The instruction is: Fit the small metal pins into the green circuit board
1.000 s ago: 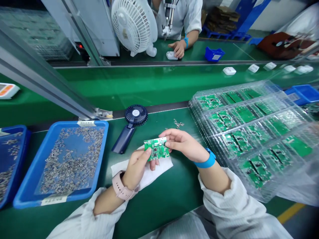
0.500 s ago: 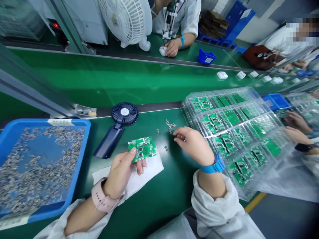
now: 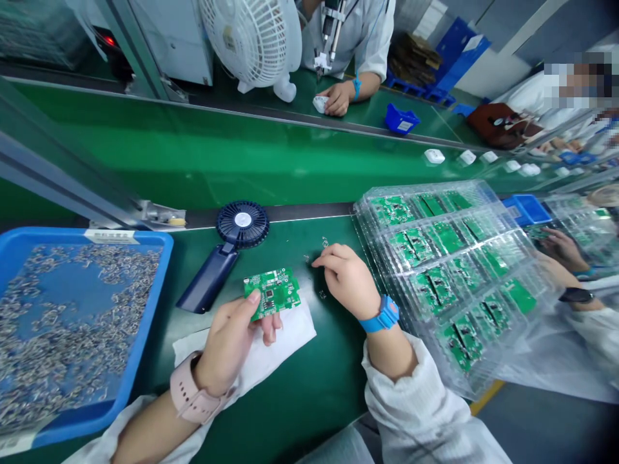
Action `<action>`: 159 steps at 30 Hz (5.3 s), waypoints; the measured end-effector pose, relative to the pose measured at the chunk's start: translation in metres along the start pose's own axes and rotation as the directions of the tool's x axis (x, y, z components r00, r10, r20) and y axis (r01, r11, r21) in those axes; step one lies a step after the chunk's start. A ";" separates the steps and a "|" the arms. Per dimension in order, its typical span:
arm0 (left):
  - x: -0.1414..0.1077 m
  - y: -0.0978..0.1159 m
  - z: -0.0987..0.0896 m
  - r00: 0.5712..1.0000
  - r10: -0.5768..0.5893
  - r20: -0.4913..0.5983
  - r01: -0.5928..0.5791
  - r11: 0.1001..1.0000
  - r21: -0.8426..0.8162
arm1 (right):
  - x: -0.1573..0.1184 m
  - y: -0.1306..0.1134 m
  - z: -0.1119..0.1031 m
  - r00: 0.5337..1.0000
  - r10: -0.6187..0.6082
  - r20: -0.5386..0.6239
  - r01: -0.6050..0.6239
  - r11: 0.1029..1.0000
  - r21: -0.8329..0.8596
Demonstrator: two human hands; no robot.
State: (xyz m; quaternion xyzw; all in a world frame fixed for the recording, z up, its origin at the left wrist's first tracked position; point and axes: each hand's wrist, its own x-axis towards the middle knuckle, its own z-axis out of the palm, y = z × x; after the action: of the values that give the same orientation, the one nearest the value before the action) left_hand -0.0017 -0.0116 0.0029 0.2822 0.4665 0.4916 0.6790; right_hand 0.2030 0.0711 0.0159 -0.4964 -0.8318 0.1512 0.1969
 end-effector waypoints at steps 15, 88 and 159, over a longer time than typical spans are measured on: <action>0.001 -0.001 -0.001 1.000 0.010 0.023 -0.011 1.000 0.014 | -0.003 0.023 -0.019 0.947 0.260 -0.188 -0.280 0.955 -0.093; 0.001 -0.004 -0.003 0.998 0.019 0.059 -0.021 0.999 0.032 | 0.025 0.047 0.013 0.994 -0.083 -0.078 0.075 0.992 -0.097; 0.001 -0.002 0.004 0.994 0.088 -0.069 -0.081 0.991 0.104 | -0.010 -0.047 0.014 0.994 -0.104 -0.046 0.113 0.932 0.344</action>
State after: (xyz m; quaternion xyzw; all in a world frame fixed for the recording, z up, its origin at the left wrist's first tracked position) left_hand 0.0031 -0.0109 0.0027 0.3173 0.5030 0.5057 0.6249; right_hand 0.1649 0.0396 0.0223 -0.4094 -0.8156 0.2774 0.3004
